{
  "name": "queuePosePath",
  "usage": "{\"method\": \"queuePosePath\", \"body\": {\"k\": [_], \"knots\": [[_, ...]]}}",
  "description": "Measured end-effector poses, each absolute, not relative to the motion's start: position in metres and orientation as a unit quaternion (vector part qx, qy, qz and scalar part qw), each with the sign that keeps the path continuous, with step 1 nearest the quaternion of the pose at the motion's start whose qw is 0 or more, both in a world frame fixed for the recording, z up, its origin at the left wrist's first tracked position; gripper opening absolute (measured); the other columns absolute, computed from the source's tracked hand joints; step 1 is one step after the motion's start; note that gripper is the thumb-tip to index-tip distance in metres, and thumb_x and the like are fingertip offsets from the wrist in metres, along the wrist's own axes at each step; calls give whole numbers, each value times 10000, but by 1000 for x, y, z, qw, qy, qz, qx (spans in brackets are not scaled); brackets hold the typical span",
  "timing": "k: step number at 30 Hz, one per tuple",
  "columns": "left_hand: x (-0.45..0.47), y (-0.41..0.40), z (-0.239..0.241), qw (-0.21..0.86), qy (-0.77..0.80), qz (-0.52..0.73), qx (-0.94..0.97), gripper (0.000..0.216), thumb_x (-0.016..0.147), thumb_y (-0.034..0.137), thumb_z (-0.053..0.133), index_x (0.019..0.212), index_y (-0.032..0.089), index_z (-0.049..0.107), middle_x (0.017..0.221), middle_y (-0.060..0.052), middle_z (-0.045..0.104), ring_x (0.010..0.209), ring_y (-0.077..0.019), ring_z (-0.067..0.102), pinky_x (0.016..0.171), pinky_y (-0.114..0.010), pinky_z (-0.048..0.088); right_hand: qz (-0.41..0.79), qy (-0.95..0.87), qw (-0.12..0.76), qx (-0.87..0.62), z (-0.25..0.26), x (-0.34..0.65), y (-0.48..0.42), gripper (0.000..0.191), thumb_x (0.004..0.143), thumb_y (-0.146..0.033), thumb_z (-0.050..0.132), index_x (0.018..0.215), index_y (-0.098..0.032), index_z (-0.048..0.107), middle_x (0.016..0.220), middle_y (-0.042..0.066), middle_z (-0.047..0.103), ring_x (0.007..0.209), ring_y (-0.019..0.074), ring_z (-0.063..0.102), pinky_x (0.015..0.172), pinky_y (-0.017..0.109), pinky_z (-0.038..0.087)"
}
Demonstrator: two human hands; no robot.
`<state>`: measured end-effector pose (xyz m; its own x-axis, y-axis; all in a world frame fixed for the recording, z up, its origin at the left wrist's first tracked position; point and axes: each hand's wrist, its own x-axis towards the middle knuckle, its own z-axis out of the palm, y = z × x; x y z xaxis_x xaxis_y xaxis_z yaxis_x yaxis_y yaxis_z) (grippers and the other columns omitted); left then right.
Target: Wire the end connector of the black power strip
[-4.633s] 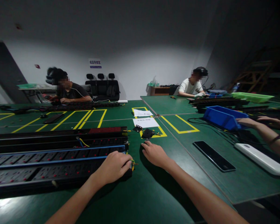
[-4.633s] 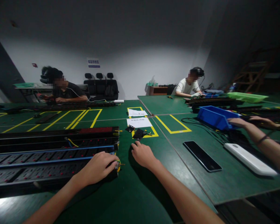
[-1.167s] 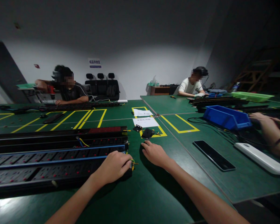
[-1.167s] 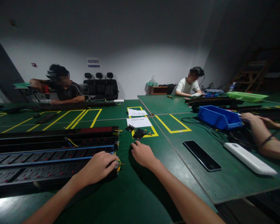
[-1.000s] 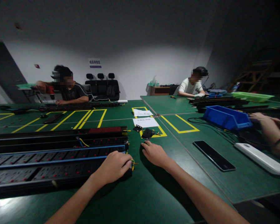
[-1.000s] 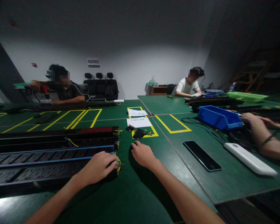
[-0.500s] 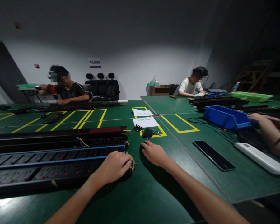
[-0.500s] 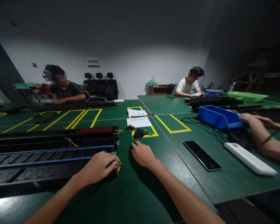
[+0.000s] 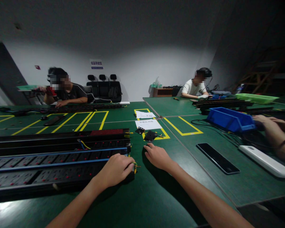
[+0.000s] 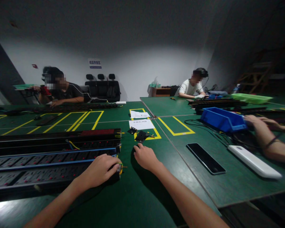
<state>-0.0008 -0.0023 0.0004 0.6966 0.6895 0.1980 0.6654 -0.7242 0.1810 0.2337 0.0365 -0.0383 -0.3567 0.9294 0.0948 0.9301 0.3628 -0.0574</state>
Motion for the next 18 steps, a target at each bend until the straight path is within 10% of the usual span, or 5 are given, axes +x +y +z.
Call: {"method": "queuePosePath", "body": {"k": [18], "knots": [[-1,-2,0,50,371,125,919,259,1005,287,430,998,231,682,926,-16,730,855,-193,655,768,-300,405,-11,-827,66,-559,-42,235,38,395,1004,-305,359,1331,-197,553,1337,141,575,1006,259,675,803,344,508]]}}
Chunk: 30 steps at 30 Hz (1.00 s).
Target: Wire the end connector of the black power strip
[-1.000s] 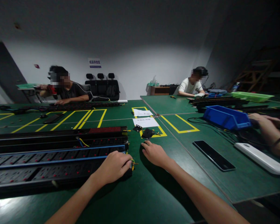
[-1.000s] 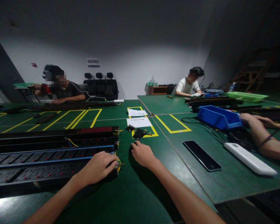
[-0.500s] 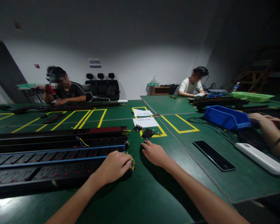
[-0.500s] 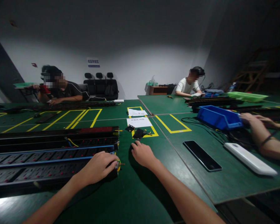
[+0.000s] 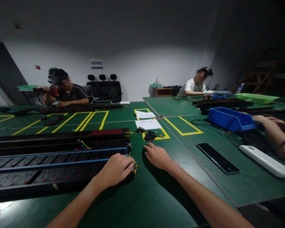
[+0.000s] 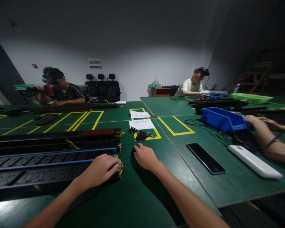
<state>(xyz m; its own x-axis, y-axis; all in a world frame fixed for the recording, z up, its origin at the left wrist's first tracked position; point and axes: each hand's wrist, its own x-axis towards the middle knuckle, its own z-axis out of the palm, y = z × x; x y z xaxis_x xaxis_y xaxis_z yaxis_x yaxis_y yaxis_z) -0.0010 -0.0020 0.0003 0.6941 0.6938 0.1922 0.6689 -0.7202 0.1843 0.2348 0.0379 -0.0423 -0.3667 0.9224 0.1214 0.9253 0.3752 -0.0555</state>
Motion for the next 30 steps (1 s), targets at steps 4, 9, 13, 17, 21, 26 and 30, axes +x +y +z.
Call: {"method": "queuePosePath", "body": {"k": [4,9,13,17,21,26,30], "knots": [[-1,-2,0,49,370,124,920,246,1002,280,437,1009,233,678,938,-12,730,862,-196,653,768,-308,397,-14,-828,66,-557,-41,235,37,397,1005,-302,354,1330,-192,553,1332,143,577,997,261,676,789,347,512],[-2,-1,-1,49,371,124,919,240,1001,271,438,1000,232,674,934,-6,729,862,-196,656,767,-312,392,-14,-827,65,-558,-41,234,37,401,1005,-307,352,1335,-194,549,1335,145,573,1006,267,673,792,355,513],[-2,-1,-2,48,371,122,919,230,998,269,443,979,236,670,926,1,728,859,-193,655,763,-307,386,-9,-827,62,-559,-41,234,38,392,1005,-304,355,1330,-200,549,1326,140,577,1008,257,672,805,347,508],[-2,-1,-2,48,373,123,919,225,996,269,448,982,237,670,923,2,729,857,-194,654,759,-305,382,-10,-825,65,-561,-41,234,38,383,1001,-303,368,1315,-200,561,1314,137,587,991,251,676,800,332,504],[-2,-1,-1,49,372,122,919,223,994,261,450,993,238,672,933,3,730,857,-192,656,758,-308,383,-6,-825,64,-561,-40,233,38,394,1003,-300,356,1328,-197,554,1335,148,573,1000,257,673,805,342,504],[-2,-1,0,49,371,119,919,226,995,261,448,990,236,672,939,5,731,856,-193,656,755,-312,381,-4,-824,63,-563,-40,234,38,399,1004,-300,356,1338,-200,549,1338,149,571,1002,256,675,810,342,503],[-2,0,-1,47,371,120,920,226,997,264,446,994,237,671,940,5,731,861,-193,657,762,-314,382,-8,-826,64,-561,-41,235,38,399,1003,-299,360,1338,-198,552,1338,150,573,998,259,678,810,347,506]]}}
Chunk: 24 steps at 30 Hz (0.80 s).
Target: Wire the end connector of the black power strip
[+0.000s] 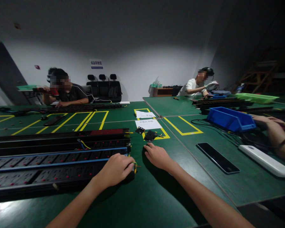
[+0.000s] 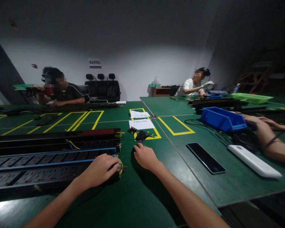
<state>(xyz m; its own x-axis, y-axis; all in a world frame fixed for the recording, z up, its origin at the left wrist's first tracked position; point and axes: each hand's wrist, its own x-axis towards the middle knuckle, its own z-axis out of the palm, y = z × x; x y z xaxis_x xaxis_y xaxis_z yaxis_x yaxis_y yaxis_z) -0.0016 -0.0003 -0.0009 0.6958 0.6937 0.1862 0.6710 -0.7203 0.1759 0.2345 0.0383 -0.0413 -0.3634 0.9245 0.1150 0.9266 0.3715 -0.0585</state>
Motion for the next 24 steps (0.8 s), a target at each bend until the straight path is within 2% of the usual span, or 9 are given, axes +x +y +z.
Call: {"method": "queuePosePath", "body": {"k": [24], "knots": [[-3,-1,-2,47,369,125,920,245,1005,284,433,1002,237,674,928,-9,731,866,-194,658,764,-305,391,-16,-828,68,-556,-41,235,37,400,1001,-303,362,1329,-187,560,1346,145,576,1007,261,679,808,347,519]]}}
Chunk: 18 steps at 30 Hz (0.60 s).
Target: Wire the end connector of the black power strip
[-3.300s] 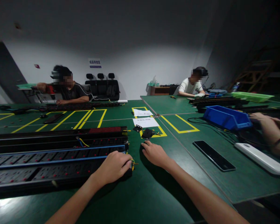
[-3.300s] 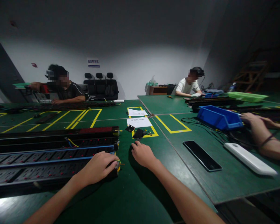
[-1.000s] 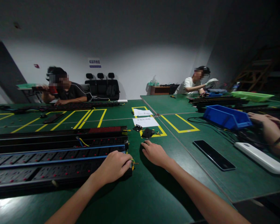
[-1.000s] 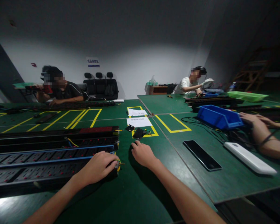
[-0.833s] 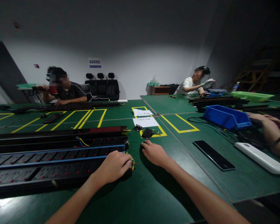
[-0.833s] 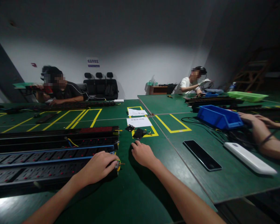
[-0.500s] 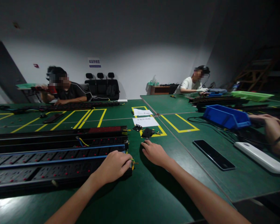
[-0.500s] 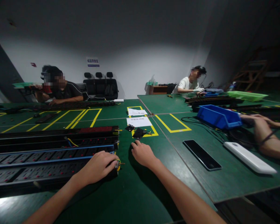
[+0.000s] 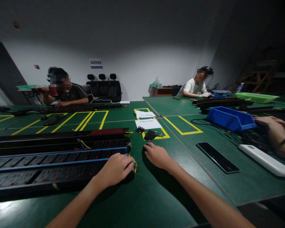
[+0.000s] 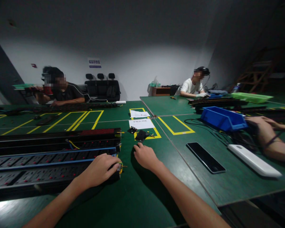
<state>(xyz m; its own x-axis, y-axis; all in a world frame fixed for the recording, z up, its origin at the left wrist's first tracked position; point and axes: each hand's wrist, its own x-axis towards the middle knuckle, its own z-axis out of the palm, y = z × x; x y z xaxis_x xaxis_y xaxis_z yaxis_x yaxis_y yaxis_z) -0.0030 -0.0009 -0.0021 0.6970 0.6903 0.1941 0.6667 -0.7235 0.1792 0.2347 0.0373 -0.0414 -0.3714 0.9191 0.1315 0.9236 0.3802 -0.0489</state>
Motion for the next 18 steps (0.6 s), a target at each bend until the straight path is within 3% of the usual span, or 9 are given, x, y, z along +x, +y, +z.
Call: {"method": "queuePosePath", "body": {"k": [18], "knots": [[-2,-2,0,52,372,125,918,241,999,275,442,986,233,679,914,-9,728,849,-188,657,762,-300,401,1,-825,61,-562,-38,233,36,404,1001,-287,363,1343,-189,554,1352,156,569,1031,254,672,846,346,506]]}}
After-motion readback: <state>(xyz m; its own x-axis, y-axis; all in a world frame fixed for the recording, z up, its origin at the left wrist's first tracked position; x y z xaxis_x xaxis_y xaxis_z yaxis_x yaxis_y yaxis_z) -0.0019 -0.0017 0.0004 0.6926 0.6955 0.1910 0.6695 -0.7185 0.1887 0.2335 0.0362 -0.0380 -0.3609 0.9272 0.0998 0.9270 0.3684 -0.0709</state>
